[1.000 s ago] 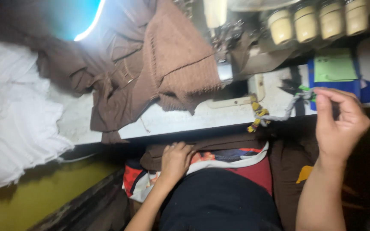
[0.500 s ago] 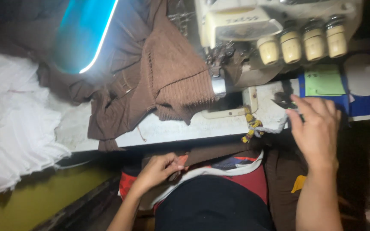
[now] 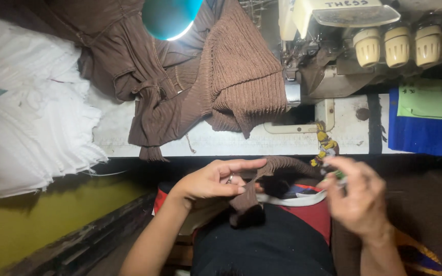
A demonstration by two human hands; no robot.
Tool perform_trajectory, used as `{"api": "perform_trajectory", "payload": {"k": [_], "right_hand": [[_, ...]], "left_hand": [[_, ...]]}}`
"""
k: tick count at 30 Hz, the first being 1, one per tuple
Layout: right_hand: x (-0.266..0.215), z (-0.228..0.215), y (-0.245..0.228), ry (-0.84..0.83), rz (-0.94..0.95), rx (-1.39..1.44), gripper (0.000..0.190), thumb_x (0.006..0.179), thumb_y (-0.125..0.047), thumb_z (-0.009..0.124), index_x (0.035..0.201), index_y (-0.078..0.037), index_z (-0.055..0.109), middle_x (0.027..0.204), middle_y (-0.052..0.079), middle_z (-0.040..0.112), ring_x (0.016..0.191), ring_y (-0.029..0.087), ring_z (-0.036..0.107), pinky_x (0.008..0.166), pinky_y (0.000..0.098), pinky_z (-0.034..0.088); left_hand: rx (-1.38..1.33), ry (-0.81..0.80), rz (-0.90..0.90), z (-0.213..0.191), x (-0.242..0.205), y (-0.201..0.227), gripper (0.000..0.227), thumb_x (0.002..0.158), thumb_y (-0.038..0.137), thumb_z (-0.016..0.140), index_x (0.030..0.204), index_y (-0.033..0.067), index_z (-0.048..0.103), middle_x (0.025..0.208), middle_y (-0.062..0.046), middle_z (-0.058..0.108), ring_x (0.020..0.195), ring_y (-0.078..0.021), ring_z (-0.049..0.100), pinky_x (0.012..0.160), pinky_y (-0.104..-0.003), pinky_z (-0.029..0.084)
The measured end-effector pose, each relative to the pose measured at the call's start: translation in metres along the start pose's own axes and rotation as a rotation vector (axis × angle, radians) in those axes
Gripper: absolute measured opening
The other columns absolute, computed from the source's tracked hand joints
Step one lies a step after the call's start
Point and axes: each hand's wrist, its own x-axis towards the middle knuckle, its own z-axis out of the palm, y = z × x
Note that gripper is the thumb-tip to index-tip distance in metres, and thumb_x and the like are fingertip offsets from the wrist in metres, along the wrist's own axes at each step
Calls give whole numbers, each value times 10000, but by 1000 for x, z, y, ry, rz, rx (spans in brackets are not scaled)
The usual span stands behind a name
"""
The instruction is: Inspecting and preparing brown ribbed fabric pieces near an overlock sewing machine
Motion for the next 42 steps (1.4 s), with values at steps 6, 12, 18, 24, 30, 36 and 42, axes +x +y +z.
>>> {"api": "perform_trajectory", "payload": {"k": [6,12,18,24,30,36,42], "right_hand": [[7,27,-50,-56,-153,-76,236,773,-118,602,973,-22,523,773,76,579,609,198,542,588,308,429],[7,33,-53,-55,-112,-99,242,765,-108,618,974,-14,540,760,77,582,608,192,548,572,297,430],[6,32,-47,-63,-99,-130,260,756,-95,636,985,-13,544,751,72,581,600,184,547,569,292,438],[5,35,-48,-92,-106,-129,247,767,-125,619,984,-30,547,758,51,585,607,172,550,574,286,427],[5,38,-48,-120,-99,-144,254,769,-147,618,990,-45,546,742,46,572,602,176,542,551,286,419],[7,42,-50,-137,-126,-125,256,766,-146,621,983,-35,542,714,52,560,578,172,529,531,276,420],[10,41,-55,-147,-133,-65,259,775,-139,599,999,-35,522,726,63,558,593,194,533,569,293,423]], "left_hand": [[5,68,-29,-1,3,0,554,775,50,520,1295,78,334,499,94,262,464,-3,208,451,-132,203],[1391,193,36,-31,6,-43,507,594,-30,484,1087,71,540,1007,-145,585,880,-340,548,690,-381,406],[1423,268,-41,-25,-6,-38,401,580,-52,480,933,109,583,814,-105,620,752,-361,557,584,-432,386],[1556,420,-247,-22,-23,-26,277,644,-30,418,878,105,477,806,-120,542,710,-398,538,522,-505,384],[1457,372,-534,-29,-30,-26,339,663,419,679,729,132,514,727,-115,602,778,-367,550,583,-446,398],[1228,314,30,-40,-32,-22,242,789,354,507,732,124,556,783,-13,590,747,-199,561,649,-316,387],[171,-44,141,-20,-34,-19,99,802,113,566,795,33,509,823,-110,604,782,-144,567,705,-241,440]]}}
